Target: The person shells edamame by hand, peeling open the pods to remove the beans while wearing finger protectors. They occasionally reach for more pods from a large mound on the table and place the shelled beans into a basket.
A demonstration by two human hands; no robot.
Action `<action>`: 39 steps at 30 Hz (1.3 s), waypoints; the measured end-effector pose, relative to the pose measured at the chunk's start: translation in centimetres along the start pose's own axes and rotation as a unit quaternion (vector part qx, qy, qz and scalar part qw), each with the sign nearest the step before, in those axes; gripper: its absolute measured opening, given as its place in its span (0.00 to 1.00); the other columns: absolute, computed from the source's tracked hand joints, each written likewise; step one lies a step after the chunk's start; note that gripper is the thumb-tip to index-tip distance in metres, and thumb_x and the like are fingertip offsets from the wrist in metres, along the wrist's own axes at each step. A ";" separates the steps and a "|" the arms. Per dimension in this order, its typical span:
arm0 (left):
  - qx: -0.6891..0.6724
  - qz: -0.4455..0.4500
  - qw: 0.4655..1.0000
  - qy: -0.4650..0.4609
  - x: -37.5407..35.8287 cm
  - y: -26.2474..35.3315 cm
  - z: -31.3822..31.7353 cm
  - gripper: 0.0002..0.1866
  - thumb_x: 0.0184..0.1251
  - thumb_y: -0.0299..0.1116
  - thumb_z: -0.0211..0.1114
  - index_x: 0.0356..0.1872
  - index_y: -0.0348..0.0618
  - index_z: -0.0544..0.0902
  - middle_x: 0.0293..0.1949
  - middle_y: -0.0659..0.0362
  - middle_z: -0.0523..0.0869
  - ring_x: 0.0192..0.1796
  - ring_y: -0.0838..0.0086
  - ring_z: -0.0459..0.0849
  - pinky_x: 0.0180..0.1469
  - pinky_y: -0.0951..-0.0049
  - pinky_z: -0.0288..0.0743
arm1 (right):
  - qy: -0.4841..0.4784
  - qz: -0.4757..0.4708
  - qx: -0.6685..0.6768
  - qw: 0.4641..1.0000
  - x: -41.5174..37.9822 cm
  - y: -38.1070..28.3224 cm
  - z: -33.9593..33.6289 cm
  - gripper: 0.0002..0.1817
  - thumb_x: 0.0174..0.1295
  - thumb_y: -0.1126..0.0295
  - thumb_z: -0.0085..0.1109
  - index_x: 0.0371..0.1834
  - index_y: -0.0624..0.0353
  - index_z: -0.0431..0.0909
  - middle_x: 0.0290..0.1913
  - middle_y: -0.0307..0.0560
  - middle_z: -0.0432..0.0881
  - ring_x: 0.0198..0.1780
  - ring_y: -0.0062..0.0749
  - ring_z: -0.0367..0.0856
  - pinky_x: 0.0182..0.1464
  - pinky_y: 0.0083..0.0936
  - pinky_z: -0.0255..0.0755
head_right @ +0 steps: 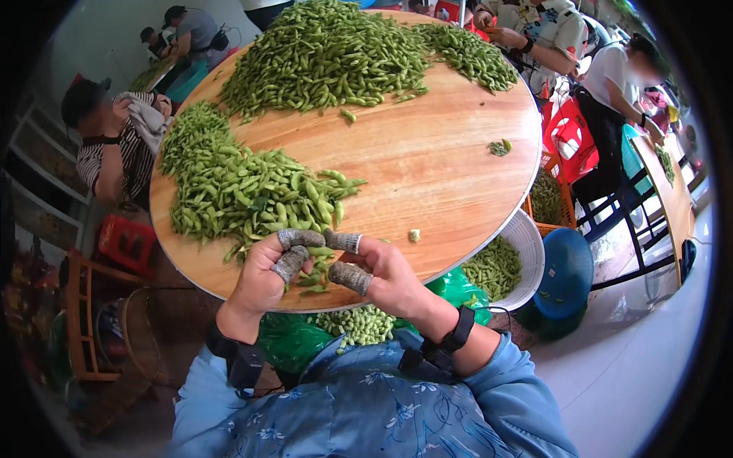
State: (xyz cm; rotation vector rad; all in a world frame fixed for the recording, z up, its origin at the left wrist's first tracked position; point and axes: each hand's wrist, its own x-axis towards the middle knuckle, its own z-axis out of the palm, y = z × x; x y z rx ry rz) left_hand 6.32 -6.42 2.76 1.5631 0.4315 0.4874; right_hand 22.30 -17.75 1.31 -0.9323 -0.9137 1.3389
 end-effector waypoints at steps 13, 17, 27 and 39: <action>-0.057 0.018 0.993 0.106 -0.1 -1.0 2.6 0.05 0.56 0.21 0.59 0.35 0.38 0.75 0.29 0.63 0.79 0.29 0.84 0.76 0.32 0.83 0.73 | 0.068 -0.027 -0.192 0.979 -0.3 0.6 1.0 0.07 0.56 0.71 0.56 0.30 0.65 0.75 0.24 0.36 0.74 0.28 0.13 0.67 0.28 0.15 0.65; 0.174 0.049 0.977 0.115 -1.2 -0.4 3.1 0.08 0.57 0.21 0.57 0.39 0.35 0.75 0.29 0.60 0.79 0.33 0.83 0.76 0.35 0.80 0.72 | 0.072 -0.012 -0.189 0.979 -0.2 1.9 0.8 0.06 0.56 0.72 0.56 0.29 0.66 0.75 0.24 0.35 0.74 0.28 0.13 0.67 0.28 0.15 0.65; 0.026 0.022 0.996 0.087 -1.6 -0.3 2.3 0.14 0.55 0.22 0.61 0.42 0.36 0.70 0.31 0.63 0.77 0.34 0.84 0.74 0.35 0.80 0.69 | 0.056 0.015 -0.005 0.998 0.1 0.0 1.0 0.12 0.55 0.74 0.58 0.42 0.65 0.73 0.35 0.38 0.78 0.36 0.17 0.73 0.39 0.15 0.67; 0.067 -0.070 0.995 -0.011 -1.9 -0.2 2.3 0.08 0.64 0.28 0.51 0.40 0.36 0.74 0.23 0.68 0.73 0.26 0.86 0.69 0.27 0.83 0.65 | 0.030 -0.053 -0.063 0.996 0.3 0.5 0.0 0.10 0.57 0.74 0.56 0.41 0.66 0.75 0.36 0.40 0.79 0.38 0.18 0.75 0.43 0.16 0.69</action>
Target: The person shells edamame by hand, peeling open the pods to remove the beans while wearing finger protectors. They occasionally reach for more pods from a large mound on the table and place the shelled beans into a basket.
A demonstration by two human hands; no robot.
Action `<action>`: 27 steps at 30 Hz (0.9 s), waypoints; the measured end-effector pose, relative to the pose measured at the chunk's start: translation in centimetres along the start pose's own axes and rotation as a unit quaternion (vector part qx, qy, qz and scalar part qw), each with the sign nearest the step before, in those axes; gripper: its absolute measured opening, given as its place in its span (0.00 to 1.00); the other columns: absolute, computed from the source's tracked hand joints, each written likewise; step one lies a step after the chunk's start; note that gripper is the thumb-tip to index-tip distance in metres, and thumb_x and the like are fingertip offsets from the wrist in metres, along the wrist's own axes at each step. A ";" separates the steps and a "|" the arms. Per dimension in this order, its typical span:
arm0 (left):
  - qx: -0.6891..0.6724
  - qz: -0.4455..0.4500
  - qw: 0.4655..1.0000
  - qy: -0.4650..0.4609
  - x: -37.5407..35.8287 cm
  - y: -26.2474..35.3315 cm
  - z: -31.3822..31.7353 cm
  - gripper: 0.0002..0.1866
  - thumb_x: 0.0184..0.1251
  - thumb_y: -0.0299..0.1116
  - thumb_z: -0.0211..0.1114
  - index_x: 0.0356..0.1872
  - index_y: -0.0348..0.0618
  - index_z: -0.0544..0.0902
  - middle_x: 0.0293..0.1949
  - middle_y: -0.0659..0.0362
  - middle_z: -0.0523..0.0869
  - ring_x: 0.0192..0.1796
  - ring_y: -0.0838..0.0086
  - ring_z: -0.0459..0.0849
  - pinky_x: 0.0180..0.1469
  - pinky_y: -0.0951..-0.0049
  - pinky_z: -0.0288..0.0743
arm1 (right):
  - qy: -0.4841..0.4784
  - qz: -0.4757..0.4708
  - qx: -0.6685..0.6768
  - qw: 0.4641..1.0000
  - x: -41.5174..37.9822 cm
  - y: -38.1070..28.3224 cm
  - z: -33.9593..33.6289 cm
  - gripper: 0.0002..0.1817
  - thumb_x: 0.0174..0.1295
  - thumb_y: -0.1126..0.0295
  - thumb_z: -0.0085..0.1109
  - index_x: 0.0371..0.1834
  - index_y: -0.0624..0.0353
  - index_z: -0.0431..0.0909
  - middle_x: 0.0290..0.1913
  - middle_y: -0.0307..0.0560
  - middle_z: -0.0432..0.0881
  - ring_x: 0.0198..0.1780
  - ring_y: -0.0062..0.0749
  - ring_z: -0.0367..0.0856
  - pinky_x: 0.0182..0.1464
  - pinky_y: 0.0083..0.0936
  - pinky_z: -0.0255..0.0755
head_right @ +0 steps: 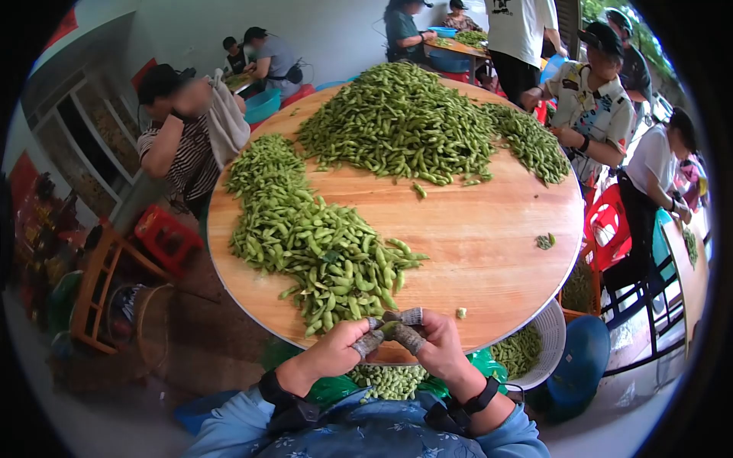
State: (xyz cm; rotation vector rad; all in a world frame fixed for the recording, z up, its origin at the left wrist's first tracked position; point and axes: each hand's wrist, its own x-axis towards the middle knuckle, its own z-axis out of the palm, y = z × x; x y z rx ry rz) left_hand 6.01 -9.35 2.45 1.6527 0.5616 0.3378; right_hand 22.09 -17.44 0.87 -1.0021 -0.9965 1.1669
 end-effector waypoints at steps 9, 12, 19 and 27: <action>0.059 0.108 0.982 0.146 -0.2 -0.2 0.5 0.10 0.56 0.27 0.62 0.37 0.33 0.75 0.24 0.57 0.81 0.26 0.80 0.79 0.29 0.79 0.71 | 0.014 0.068 -0.035 0.997 -0.4 -1.4 -0.3 0.15 0.59 0.71 0.53 0.48 0.68 0.71 0.40 0.40 0.78 0.42 0.18 0.73 0.47 0.17 0.67; 0.205 0.096 0.963 0.149 -0.2 0.2 0.6 0.10 0.53 0.28 0.63 0.35 0.34 0.75 0.22 0.51 0.79 0.23 0.68 0.79 0.26 0.72 0.71 | -0.012 0.086 -0.022 0.996 -0.5 -1.6 -0.2 0.14 0.60 0.70 0.53 0.46 0.68 0.72 0.39 0.40 0.78 0.41 0.17 0.73 0.46 0.17 0.67; 0.398 0.156 0.887 0.173 -0.2 -0.1 0.7 0.09 0.48 0.27 0.63 0.30 0.36 0.75 0.21 0.48 0.77 0.24 0.55 0.77 0.25 0.63 0.69 | -0.038 0.091 -0.041 0.994 -0.4 -1.4 0.1 0.12 0.61 0.69 0.52 0.42 0.68 0.72 0.38 0.40 0.78 0.41 0.18 0.72 0.45 0.18 0.67; 0.433 0.155 0.874 0.158 -0.1 0.0 0.5 0.07 0.49 0.29 0.61 0.28 0.38 0.74 0.21 0.50 0.77 0.25 0.56 0.78 0.26 0.61 0.70 | -0.040 0.078 -0.049 0.995 0.0 -1.6 0.5 0.11 0.61 0.63 0.52 0.36 0.60 0.73 0.27 0.27 0.70 0.27 0.10 0.62 0.29 0.11 0.57</action>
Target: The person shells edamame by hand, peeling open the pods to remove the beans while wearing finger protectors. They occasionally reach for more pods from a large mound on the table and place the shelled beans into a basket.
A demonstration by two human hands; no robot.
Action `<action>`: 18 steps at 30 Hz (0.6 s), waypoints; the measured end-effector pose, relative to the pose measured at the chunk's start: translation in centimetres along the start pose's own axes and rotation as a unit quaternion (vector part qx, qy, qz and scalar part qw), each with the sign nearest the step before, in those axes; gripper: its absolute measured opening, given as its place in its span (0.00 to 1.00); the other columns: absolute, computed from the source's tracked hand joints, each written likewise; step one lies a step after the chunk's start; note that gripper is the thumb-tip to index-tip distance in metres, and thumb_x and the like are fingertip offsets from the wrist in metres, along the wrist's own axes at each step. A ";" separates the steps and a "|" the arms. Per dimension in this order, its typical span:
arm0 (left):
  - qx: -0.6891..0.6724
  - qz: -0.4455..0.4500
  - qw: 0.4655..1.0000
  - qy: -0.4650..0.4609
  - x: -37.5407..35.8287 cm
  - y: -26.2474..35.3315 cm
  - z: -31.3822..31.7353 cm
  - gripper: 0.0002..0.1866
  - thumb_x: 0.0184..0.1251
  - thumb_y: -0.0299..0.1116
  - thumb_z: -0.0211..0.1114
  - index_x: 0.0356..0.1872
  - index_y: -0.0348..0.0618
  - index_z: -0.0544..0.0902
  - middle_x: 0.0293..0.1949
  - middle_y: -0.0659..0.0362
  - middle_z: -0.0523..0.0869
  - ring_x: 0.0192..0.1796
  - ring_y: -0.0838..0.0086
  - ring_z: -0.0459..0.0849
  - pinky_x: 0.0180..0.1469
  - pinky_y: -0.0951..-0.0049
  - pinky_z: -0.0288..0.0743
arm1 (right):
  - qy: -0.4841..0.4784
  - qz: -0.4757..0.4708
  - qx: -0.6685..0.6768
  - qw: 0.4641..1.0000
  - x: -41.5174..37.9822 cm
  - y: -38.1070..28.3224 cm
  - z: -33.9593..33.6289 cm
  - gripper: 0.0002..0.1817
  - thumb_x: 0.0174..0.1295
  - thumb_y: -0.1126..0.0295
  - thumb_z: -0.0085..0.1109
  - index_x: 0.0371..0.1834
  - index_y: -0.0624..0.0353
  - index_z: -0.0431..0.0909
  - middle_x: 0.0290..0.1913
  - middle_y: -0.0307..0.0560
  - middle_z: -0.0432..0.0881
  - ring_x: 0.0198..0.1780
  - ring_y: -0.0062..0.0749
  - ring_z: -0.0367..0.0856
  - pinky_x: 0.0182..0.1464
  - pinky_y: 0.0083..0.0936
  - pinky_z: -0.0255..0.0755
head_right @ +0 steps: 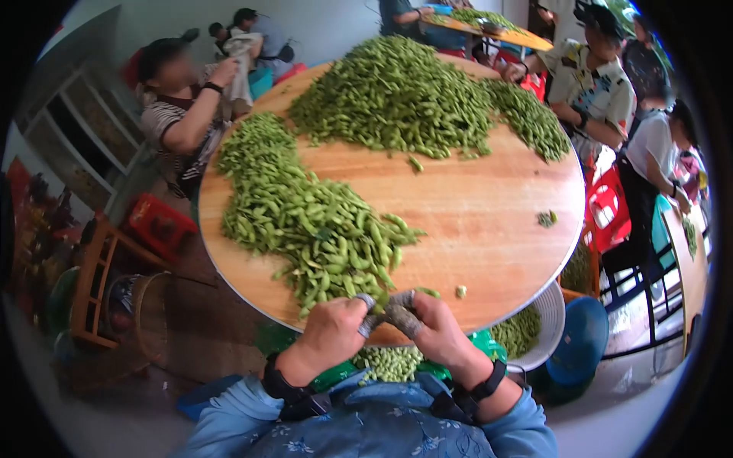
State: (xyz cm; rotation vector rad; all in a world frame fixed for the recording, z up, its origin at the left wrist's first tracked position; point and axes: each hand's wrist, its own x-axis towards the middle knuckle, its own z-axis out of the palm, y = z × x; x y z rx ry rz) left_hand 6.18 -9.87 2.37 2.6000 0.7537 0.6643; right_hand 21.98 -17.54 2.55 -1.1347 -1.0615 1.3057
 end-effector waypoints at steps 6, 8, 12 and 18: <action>0.018 0.004 1.000 -0.016 -0.3 0.3 -0.1 0.07 0.44 0.25 0.59 0.28 0.39 0.74 0.19 0.52 0.76 0.25 0.58 0.78 0.25 0.62 0.70 | -0.001 0.056 -0.025 0.998 0.0 0.0 -0.1 0.10 0.61 0.69 0.51 0.38 0.67 0.71 0.33 0.37 0.76 0.36 0.16 0.70 0.38 0.16 0.66; 0.027 0.010 1.000 -0.012 -0.3 0.5 0.0 0.07 0.43 0.23 0.57 0.27 0.40 0.73 0.18 0.53 0.75 0.25 0.59 0.77 0.25 0.63 0.70 | 0.016 0.050 -0.023 0.998 -0.1 0.5 -0.1 0.09 0.61 0.71 0.51 0.37 0.67 0.72 0.33 0.37 0.76 0.35 0.15 0.70 0.37 0.15 0.66; 0.060 0.022 0.998 -0.003 -0.6 0.6 0.4 0.05 0.44 0.24 0.57 0.25 0.42 0.72 0.18 0.56 0.75 0.25 0.63 0.77 0.23 0.64 0.69 | 0.031 0.060 -0.057 0.996 0.0 0.6 -0.2 0.07 0.61 0.72 0.51 0.35 0.67 0.72 0.30 0.37 0.76 0.33 0.15 0.70 0.34 0.14 0.66; 0.069 0.053 0.996 0.012 -1.1 0.5 0.9 0.04 0.46 0.24 0.56 0.25 0.42 0.72 0.18 0.56 0.74 0.25 0.64 0.77 0.23 0.64 0.69 | 0.047 0.091 0.025 0.994 0.1 1.6 0.0 0.05 0.60 0.72 0.51 0.34 0.63 0.73 0.30 0.35 0.76 0.34 0.13 0.70 0.37 0.14 0.66</action>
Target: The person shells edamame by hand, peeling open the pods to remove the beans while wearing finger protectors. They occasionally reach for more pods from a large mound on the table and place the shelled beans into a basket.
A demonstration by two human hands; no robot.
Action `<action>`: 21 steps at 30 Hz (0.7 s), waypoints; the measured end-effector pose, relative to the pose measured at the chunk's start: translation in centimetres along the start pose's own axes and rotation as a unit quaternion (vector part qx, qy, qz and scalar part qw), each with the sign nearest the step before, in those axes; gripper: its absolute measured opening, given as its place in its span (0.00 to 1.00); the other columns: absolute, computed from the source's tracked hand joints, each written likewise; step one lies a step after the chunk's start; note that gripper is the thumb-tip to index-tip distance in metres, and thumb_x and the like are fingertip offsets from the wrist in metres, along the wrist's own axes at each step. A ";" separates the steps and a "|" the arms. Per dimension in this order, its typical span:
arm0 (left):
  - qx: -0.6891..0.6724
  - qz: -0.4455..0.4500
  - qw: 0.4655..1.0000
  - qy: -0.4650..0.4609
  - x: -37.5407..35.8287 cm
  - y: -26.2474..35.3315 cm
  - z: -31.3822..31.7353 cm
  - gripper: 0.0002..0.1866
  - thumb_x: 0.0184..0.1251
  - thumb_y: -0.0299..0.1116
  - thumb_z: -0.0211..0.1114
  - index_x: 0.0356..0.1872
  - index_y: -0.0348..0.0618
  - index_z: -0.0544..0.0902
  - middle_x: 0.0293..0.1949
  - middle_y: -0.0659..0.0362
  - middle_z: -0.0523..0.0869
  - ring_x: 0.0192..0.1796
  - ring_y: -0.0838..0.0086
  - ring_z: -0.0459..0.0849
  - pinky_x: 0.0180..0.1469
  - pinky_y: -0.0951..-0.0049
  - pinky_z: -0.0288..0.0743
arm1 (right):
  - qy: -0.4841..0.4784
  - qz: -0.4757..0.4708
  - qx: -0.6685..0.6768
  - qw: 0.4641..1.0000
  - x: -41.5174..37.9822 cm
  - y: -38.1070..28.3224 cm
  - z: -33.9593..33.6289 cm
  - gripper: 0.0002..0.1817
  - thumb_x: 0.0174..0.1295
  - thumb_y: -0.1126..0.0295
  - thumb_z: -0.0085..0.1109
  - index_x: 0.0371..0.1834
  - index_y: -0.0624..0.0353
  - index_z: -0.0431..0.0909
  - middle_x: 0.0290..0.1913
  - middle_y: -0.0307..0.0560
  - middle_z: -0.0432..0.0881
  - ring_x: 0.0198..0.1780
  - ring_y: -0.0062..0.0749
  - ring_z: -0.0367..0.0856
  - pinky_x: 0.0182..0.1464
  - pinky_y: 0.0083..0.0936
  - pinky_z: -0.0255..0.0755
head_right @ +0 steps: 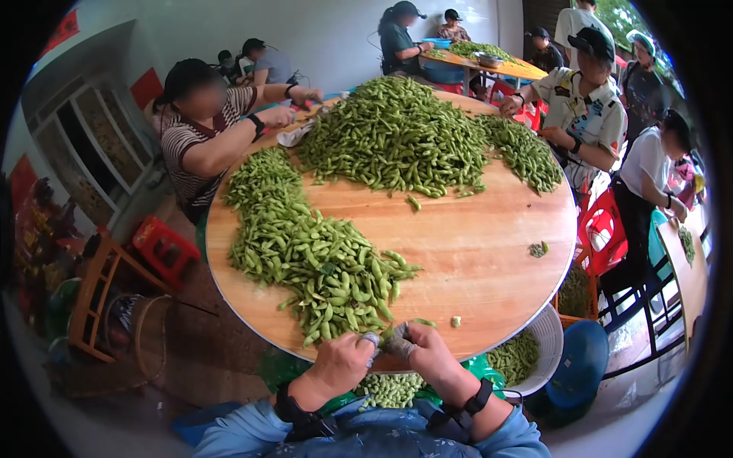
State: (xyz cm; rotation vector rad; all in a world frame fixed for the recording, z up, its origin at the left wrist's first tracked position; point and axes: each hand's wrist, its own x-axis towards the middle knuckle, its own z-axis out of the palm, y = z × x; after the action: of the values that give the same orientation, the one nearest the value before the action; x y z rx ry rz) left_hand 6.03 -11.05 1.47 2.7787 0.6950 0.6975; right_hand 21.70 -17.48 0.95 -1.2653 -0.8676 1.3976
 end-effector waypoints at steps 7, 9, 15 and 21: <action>-0.070 0.005 0.996 0.053 0.3 -0.2 -0.2 0.06 0.45 0.25 0.61 0.26 0.39 0.73 0.19 0.52 0.74 0.23 0.57 0.76 0.24 0.62 0.69 | -0.061 -0.016 0.054 0.997 -0.3 -0.3 -0.9 0.07 0.59 0.67 0.54 0.35 0.57 0.73 0.29 0.28 0.73 0.29 0.10 0.66 0.31 0.10 0.61; -0.093 0.004 0.994 0.061 0.5 -0.2 -0.2 0.07 0.45 0.26 0.62 0.27 0.37 0.74 0.19 0.51 0.75 0.23 0.55 0.76 0.24 0.62 0.69 | -0.068 -0.010 0.039 0.997 -0.5 -1.2 -1.0 0.06 0.59 0.70 0.53 0.36 0.59 0.73 0.30 0.30 0.74 0.31 0.11 0.68 0.33 0.11 0.62; -0.118 0.002 0.992 0.050 0.4 -0.2 -0.2 0.07 0.46 0.24 0.62 0.27 0.36 0.74 0.19 0.50 0.75 0.23 0.54 0.76 0.24 0.61 0.69 | -0.102 -0.016 0.044 0.994 -0.5 -0.8 -1.5 0.08 0.58 0.75 0.49 0.39 0.64 0.72 0.34 0.35 0.77 0.36 0.15 0.72 0.39 0.14 0.66; -0.133 -0.028 0.990 0.036 0.3 -0.4 -0.1 0.07 0.48 0.26 0.63 0.28 0.37 0.74 0.20 0.49 0.76 0.24 0.54 0.77 0.24 0.62 0.69 | -0.126 -0.025 0.022 0.991 -1.0 -1.7 -1.4 0.10 0.60 0.69 0.52 0.40 0.63 0.71 0.35 0.33 0.75 0.36 0.14 0.70 0.39 0.14 0.65</action>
State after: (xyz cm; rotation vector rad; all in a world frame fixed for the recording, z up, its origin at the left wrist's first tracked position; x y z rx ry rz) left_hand 6.09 -10.57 1.54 2.4924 0.6393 0.8178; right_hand 23.39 -18.21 2.55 -1.0408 -1.0264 1.5499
